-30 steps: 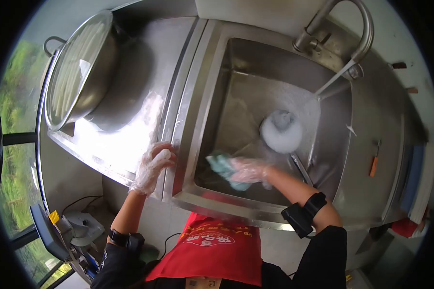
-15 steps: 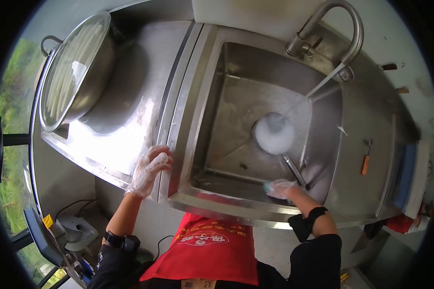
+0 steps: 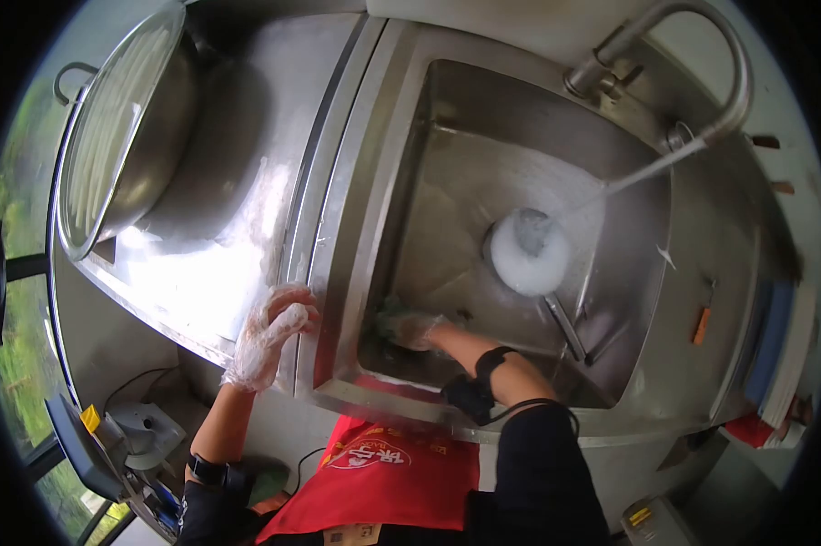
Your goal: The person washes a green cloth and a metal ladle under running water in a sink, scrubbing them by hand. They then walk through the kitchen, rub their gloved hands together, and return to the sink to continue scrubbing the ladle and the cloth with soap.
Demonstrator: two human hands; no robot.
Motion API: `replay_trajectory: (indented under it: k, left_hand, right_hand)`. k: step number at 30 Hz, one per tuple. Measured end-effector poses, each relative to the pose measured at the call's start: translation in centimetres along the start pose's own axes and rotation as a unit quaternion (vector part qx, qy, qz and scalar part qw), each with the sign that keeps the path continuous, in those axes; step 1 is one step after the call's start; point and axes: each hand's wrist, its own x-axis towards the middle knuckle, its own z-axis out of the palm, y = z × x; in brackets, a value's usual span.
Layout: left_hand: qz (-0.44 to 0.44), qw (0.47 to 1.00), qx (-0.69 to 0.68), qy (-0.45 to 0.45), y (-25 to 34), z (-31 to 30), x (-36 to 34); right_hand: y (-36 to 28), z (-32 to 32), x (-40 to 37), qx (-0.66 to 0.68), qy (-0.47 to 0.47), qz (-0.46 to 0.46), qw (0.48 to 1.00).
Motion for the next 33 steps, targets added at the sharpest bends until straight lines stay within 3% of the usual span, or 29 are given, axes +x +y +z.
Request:
replay_trajectory:
  k: [3,5,10,13,15,16,18,19,21,24,25,29,31,32,33]
  left_hand:
    - [-0.011,1.000,0.001,0.014,-0.3,-0.5,0.2]
    - [-0.003,1.000,0.010,0.016,-0.4,-0.7,0.1]
    - [0.011,1.000,0.010,-0.013,0.7,-0.1,0.5]
    - [0.019,0.999,0.028,-0.041,1.4,1.5,0.9]
    - [0.024,0.997,0.028,-0.061,1.6,3.1,1.0]
    - [0.028,0.997,0.021,-0.074,1.6,4.1,1.1]
    - [0.030,0.994,0.011,-0.101,1.6,6.3,1.2]
    - [0.022,0.992,0.041,-0.116,2.1,7.4,1.1]
    - [0.009,0.988,0.057,-0.143,1.4,9.9,1.3]
    - [0.009,0.979,0.085,-0.187,0.2,13.7,1.4]
    - [0.035,0.977,0.083,-0.195,-0.9,14.5,1.8]
    - [-0.005,0.981,0.078,-0.180,0.2,16.6,1.3]
    - [-0.015,0.983,0.067,-0.169,0.3,17.4,1.4]
    - [-0.016,0.984,0.069,-0.166,0.2,17.7,1.4]
    - [-0.017,0.984,0.072,-0.162,0.0,18.0,1.5]
  right_hand:
    - [6.3,2.1,0.6,-0.117,-0.119,0.091,0.982]
    - [8.1,1.6,-1.2,-0.089,-0.137,0.162,0.973]
    - [7.2,-3.0,-10.1,-0.015,-0.161,0.216,0.963]
    - [8.5,-2.5,-19.0,0.084,-0.123,0.194,0.970]
    - [12.3,-0.8,-26.7,0.046,-0.167,0.170,0.970]
    - [16.0,2.0,-29.7,-0.044,-0.207,0.156,0.965]
    - [14.3,2.5,-30.7,-0.117,-0.185,0.230,0.948]
    - [9.8,1.2,-28.4,-0.099,-0.122,0.319,0.935]
    - [9.8,2.8,-23.3,-0.024,-0.110,0.293,0.949]
    - [3.2,-1.2,-17.5,-0.051,-0.088,0.193,0.976]
    - [1.6,-3.2,-17.9,-0.055,-0.078,0.165,0.982]
    - [-1.8,-12.4,-25.8,-0.074,-0.013,0.119,0.990]
    - [-0.1,-17.3,-30.9,-0.173,0.028,0.203,0.963]
    - [3.4,-19.0,-32.6,-0.373,-0.002,0.245,0.895]
    - [3.5,-22.5,-34.5,-0.281,0.126,0.316,0.897]
